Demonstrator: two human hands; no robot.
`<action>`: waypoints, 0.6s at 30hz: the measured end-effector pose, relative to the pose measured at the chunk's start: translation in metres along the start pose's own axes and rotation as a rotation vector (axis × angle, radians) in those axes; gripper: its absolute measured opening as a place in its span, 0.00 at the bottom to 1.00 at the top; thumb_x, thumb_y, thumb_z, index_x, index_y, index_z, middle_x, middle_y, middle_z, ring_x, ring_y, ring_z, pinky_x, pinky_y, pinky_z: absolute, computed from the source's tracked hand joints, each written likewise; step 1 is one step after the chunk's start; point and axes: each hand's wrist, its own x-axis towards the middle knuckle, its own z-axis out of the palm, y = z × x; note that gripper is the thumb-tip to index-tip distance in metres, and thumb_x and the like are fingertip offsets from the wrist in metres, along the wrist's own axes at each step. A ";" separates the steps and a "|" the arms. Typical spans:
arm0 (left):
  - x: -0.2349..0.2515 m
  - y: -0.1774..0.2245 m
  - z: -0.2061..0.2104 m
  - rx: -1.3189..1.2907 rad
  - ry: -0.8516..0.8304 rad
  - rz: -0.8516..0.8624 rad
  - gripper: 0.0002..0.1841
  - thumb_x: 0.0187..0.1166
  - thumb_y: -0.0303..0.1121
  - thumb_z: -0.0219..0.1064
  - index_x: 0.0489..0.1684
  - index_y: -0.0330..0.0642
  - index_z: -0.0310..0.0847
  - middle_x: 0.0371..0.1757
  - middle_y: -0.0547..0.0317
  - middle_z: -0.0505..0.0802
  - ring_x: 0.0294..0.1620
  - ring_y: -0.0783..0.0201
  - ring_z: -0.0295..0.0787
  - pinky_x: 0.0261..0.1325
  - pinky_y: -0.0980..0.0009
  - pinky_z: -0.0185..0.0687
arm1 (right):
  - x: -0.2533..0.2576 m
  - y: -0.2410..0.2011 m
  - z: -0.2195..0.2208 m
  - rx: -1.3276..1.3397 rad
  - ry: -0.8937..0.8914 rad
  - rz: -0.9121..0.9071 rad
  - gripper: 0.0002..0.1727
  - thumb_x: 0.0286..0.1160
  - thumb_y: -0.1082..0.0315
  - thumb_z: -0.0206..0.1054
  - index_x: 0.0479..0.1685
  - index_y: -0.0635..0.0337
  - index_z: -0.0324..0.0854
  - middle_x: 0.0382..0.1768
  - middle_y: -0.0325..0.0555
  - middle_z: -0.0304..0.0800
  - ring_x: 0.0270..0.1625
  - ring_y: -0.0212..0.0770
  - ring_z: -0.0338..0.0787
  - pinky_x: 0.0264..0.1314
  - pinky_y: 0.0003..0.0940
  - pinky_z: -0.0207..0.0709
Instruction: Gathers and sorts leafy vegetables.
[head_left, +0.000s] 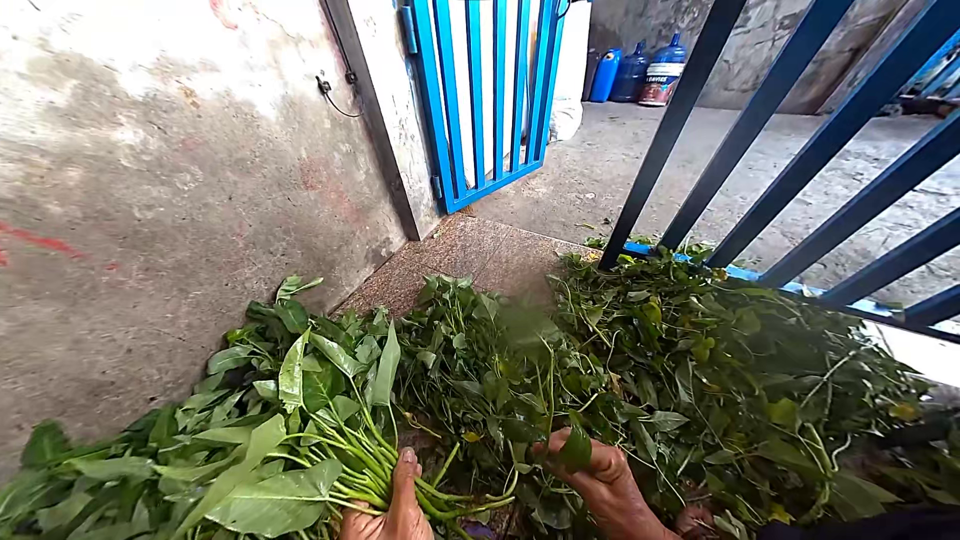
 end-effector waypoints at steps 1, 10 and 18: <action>-0.002 0.000 0.001 0.007 -0.015 -0.003 0.10 0.67 0.11 0.69 0.42 0.28 0.78 0.24 0.59 0.92 0.25 0.67 0.93 0.34 0.71 0.93 | 0.000 0.000 0.000 0.003 0.005 0.003 0.09 0.78 0.71 0.71 0.50 0.58 0.94 0.52 0.48 0.96 0.58 0.42 0.94 0.66 0.39 0.88; -0.024 -0.006 0.022 -0.166 -0.277 -0.714 0.08 0.71 0.11 0.68 0.45 0.23 0.80 0.28 0.43 0.94 0.25 0.56 0.93 0.34 0.62 0.94 | 0.003 -0.010 0.026 -0.170 -0.202 -0.053 0.08 0.81 0.70 0.68 0.48 0.62 0.92 0.48 0.48 0.93 0.57 0.40 0.90 0.65 0.38 0.84; -0.021 -0.010 0.020 -0.274 -0.342 -0.620 0.14 0.63 0.09 0.71 0.47 0.23 0.82 0.39 0.43 0.95 0.40 0.58 0.96 0.49 0.61 0.95 | -0.003 -0.011 0.046 -0.450 -0.117 -0.080 0.09 0.82 0.69 0.66 0.48 0.59 0.92 0.43 0.46 0.93 0.52 0.39 0.91 0.60 0.35 0.85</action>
